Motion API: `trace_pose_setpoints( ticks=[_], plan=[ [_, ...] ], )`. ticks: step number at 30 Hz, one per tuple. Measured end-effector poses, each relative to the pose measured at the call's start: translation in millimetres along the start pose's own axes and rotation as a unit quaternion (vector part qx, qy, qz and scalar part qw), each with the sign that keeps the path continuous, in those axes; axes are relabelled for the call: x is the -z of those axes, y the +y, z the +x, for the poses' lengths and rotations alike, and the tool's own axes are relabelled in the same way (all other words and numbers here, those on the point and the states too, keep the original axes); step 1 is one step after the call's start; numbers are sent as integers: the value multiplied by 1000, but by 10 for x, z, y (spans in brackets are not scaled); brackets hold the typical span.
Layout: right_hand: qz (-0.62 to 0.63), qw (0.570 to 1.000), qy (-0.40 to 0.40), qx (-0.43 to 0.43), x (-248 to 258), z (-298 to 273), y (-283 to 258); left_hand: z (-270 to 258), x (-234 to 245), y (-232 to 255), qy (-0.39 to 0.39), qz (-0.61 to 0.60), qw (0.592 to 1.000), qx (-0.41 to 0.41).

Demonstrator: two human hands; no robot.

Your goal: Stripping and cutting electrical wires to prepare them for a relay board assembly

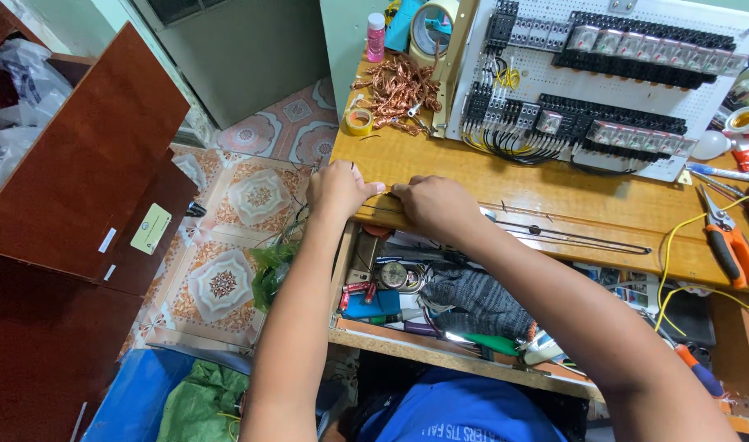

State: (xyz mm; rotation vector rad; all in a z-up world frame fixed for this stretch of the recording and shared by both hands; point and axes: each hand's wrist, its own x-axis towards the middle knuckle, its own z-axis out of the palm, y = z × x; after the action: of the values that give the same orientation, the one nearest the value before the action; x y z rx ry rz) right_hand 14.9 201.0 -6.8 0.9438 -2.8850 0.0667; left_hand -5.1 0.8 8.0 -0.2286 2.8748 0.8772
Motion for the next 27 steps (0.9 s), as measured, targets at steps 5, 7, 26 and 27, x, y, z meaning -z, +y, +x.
trace_pose_setpoints(
  ticks=[5, 7, 26, 27],
  plan=[
    [-17, 1000, 6, -4, -98, -4, 1, 29, -24, -8, 4, -3, 1000, -2],
    [-22, 1000, 9, -1, -113, -8, 3, 20, -15, -7, 7, -4, 1000, -5],
    [-33, 999, 35, 13, -245, 33, 104, -3, -29, 25, -7, 25, 999, -34],
    [-19, 999, 33, 12, -288, 62, 94, -13, -16, -7, -5, 32, 999, -27]
  ],
)
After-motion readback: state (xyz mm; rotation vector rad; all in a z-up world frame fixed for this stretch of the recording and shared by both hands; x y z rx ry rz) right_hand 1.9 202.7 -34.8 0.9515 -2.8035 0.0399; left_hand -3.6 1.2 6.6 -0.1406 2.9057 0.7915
